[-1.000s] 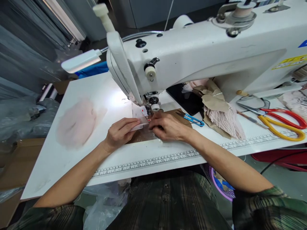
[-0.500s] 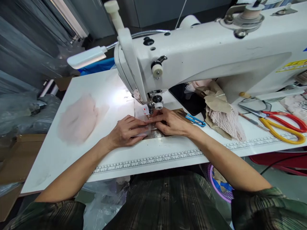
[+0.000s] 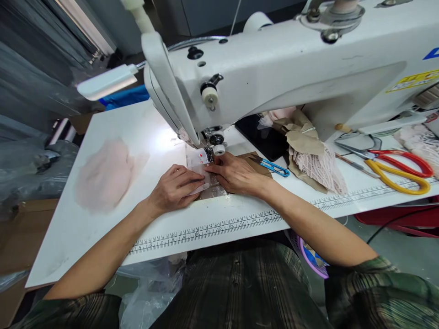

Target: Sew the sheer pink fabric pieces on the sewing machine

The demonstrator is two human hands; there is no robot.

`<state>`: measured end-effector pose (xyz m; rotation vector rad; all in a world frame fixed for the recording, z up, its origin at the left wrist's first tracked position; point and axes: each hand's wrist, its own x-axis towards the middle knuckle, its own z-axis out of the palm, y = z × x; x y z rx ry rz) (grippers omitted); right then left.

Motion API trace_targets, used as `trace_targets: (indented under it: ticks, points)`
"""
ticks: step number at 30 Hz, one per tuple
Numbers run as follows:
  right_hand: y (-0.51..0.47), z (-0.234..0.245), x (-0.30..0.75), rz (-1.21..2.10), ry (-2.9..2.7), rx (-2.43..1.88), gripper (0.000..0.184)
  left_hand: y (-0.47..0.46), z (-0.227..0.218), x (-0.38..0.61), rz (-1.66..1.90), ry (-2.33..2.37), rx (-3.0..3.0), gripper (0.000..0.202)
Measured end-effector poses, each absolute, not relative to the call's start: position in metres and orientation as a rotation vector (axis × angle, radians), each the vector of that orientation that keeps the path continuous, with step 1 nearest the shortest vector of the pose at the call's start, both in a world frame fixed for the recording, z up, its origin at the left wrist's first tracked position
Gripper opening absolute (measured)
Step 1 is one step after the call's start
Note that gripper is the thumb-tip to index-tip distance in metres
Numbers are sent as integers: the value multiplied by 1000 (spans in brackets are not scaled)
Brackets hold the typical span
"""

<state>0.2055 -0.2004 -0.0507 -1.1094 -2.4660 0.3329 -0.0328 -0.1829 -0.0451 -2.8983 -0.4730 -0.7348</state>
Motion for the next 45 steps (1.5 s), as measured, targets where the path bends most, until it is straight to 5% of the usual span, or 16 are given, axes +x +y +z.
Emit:
trace_targets:
  ticks: [21, 36, 45]
  points:
    - [-200, -56, 206, 275, -2465, -1038, 40, -187, -41, -32, -732, -314, -2822, 15]
    - [-206, -45, 216, 557, -2428, -871, 41, -190, -41, -31, -668, -425, -2833, 13]
    - [-208, -48, 215, 492, -2479, -896, 37, -193, -34, -31, -641, -518, -2959, 28]
